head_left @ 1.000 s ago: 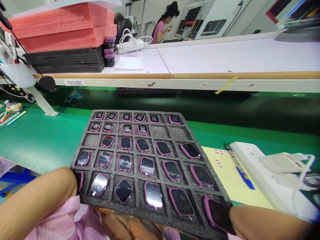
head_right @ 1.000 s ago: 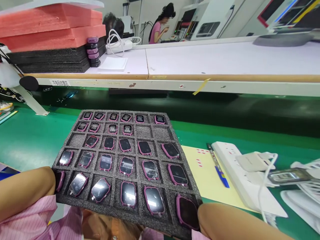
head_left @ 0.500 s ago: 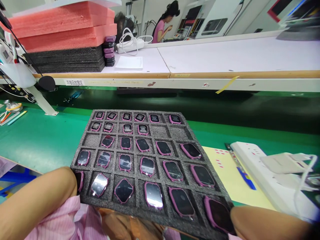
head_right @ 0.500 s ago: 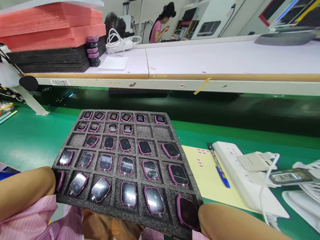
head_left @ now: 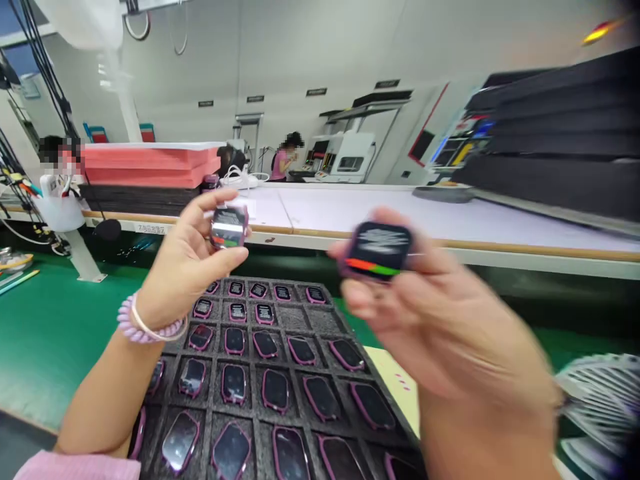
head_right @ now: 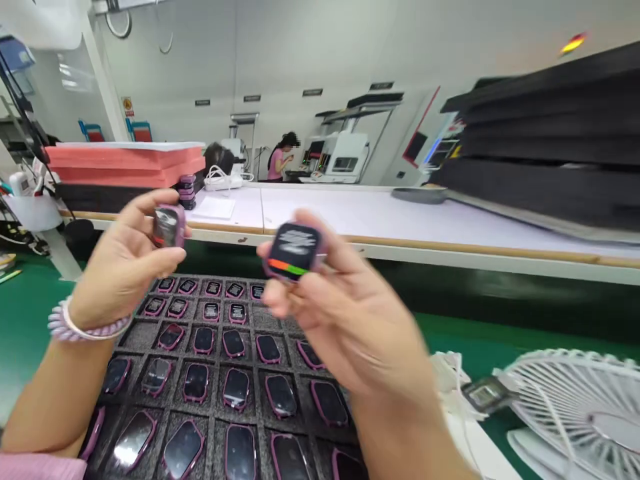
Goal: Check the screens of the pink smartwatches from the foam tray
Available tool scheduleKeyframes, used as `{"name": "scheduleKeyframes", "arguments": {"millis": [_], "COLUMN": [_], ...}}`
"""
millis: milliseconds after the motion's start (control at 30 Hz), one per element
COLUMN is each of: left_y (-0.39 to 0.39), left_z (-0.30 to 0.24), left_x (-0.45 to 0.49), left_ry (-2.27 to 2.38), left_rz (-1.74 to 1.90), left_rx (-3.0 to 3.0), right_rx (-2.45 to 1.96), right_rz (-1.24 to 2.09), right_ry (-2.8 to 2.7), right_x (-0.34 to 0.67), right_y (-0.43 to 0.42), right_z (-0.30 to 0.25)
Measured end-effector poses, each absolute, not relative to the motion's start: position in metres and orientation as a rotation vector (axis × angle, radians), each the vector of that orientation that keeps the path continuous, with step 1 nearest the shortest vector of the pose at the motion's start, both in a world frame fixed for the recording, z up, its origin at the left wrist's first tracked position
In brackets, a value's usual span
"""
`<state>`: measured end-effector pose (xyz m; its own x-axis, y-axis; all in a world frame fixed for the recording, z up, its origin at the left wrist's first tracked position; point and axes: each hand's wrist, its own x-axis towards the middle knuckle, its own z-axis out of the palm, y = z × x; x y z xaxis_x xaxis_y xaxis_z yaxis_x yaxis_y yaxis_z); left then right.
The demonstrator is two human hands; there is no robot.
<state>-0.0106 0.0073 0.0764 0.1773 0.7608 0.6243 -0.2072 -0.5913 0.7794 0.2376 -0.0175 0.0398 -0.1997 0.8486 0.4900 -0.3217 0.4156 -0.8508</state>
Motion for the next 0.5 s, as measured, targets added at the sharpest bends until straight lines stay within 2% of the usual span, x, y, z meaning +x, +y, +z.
{"name": "scheduleKeyframes", "arguments": {"millis": [167, 500], "left_y": [0.030, 0.039], "left_z": [0.051, 0.039], "left_x": [0.016, 0.026], "left_ry": [0.601, 0.617], "left_rz": [1.360, 1.335], "left_rx": [1.605, 1.605], "right_rx": [-0.467, -0.496], "right_rz": [1.379, 1.317], "right_ry": [-1.287, -1.291], "right_x": [0.225, 0.220], "right_y": [0.003, 0.024], "right_z": [0.037, 0.022]}}
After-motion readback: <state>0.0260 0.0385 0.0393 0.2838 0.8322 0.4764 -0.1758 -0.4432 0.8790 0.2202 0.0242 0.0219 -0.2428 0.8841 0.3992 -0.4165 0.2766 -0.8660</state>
